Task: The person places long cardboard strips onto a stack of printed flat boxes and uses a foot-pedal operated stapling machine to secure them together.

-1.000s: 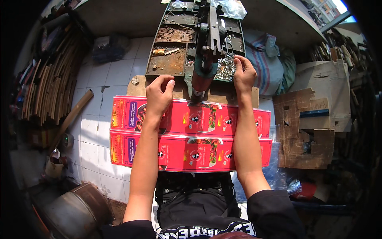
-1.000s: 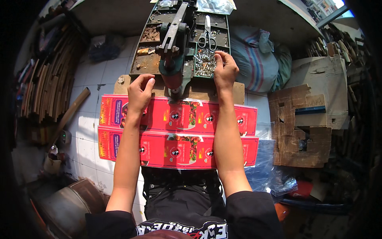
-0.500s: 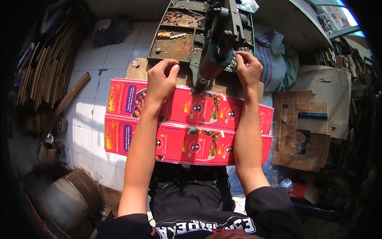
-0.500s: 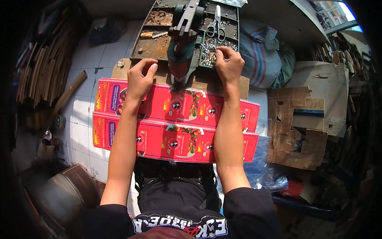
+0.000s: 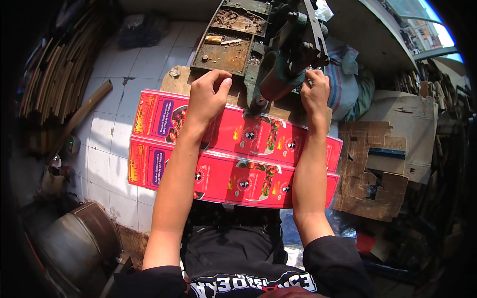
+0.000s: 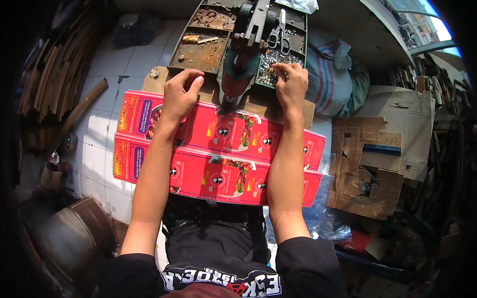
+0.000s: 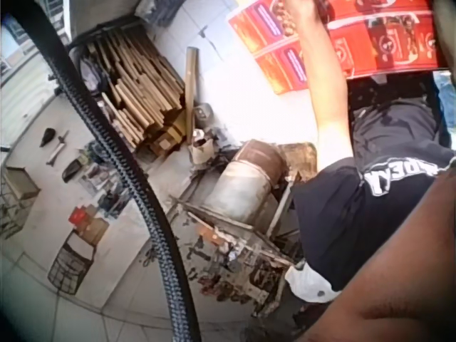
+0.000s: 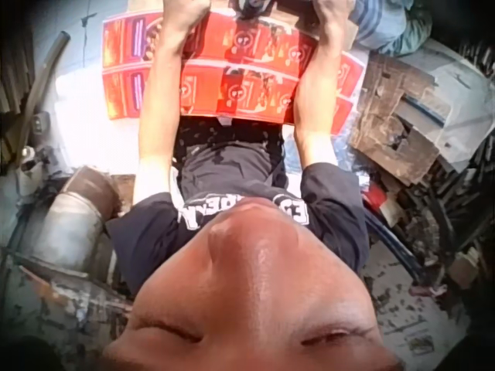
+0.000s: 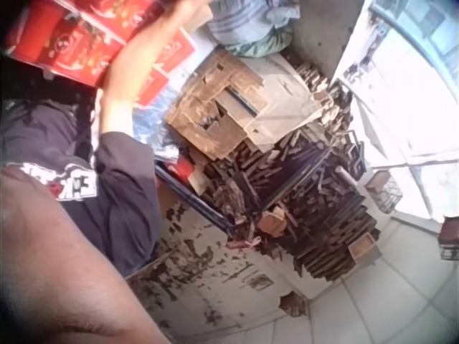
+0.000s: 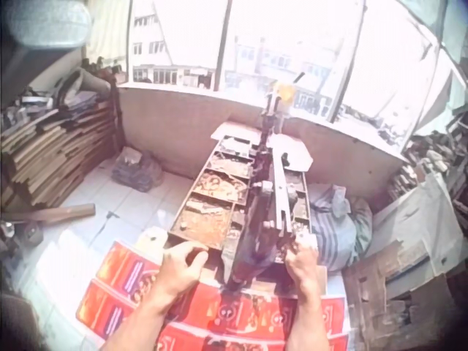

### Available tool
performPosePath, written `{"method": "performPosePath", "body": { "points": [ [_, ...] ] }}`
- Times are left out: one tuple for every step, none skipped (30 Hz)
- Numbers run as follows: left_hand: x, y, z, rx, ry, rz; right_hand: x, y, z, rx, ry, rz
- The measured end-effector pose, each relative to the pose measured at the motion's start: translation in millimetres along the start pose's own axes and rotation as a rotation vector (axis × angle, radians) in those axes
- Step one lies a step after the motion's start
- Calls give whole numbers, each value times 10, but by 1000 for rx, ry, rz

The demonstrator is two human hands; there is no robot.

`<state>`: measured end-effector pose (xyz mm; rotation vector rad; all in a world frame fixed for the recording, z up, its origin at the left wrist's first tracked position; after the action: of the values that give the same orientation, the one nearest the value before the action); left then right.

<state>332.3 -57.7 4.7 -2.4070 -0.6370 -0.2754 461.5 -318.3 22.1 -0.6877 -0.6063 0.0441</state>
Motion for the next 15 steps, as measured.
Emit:
{"method": "performPosePath", "body": {
  "points": [
    [-8, -5, 15, 2, -4, 2, -4, 12, 19, -7, 3, 9],
    [0, -3, 5, 0, -2, 4, 7, 2, 30, -18, 4, 12],
    [0, 0, -3, -8, -9, 5, 7, -1, 22, -26, -5, 15],
    [-2, 4, -11, -16, -15, 6, 5, -7, 1, -33, -15, 18],
    [-3, 4, -12, -23, -21, 6, 10, -9, 4, -39, -24, 21],
    [-3, 4, -9, -22, -23, 10, 11, -12, 2, -38, -25, 21],
    [-2, 3, -5, -21, -24, 13, 9, -15, 0, -36, -26, 20],
    [0, 6, -4, -21, -26, 16, 10, -18, 5, -36, -26, 20],
    [-1, 7, -4, -23, -29, 17, 10, -17, 3, -33, -18, 25],
    [-1, 10, -3, -25, -33, 19, 10, -16, 2, -31, -10, 31],
    [-2, 6, -4, -26, -36, 19, 13, -14, 4, -27, -2, 37],
    [-3, 5, -2, -27, -41, 21, 13, -9, 8, -29, -4, 44],
    [-5, 5, 1, -29, -45, 22, 13, -2, 9, -30, -7, 51],
    [-6, 4, 6, -30, -50, 24, 14, 4, 17, -32, -9, 59],
    [-7, 2, 9, -31, -47, 20, 14, 7, 23, -34, -8, 71]
  ]
}}
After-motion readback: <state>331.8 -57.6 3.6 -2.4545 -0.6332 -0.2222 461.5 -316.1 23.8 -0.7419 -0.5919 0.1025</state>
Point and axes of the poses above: each hand's wrist, its own x-axis towards the middle knuckle, its own y-axis out of the palm, z = x × y, the point moved 7 cm from there along x, towards the middle knuckle, and after that the axes turned 13 degrees about x, right-handed, at the moved point
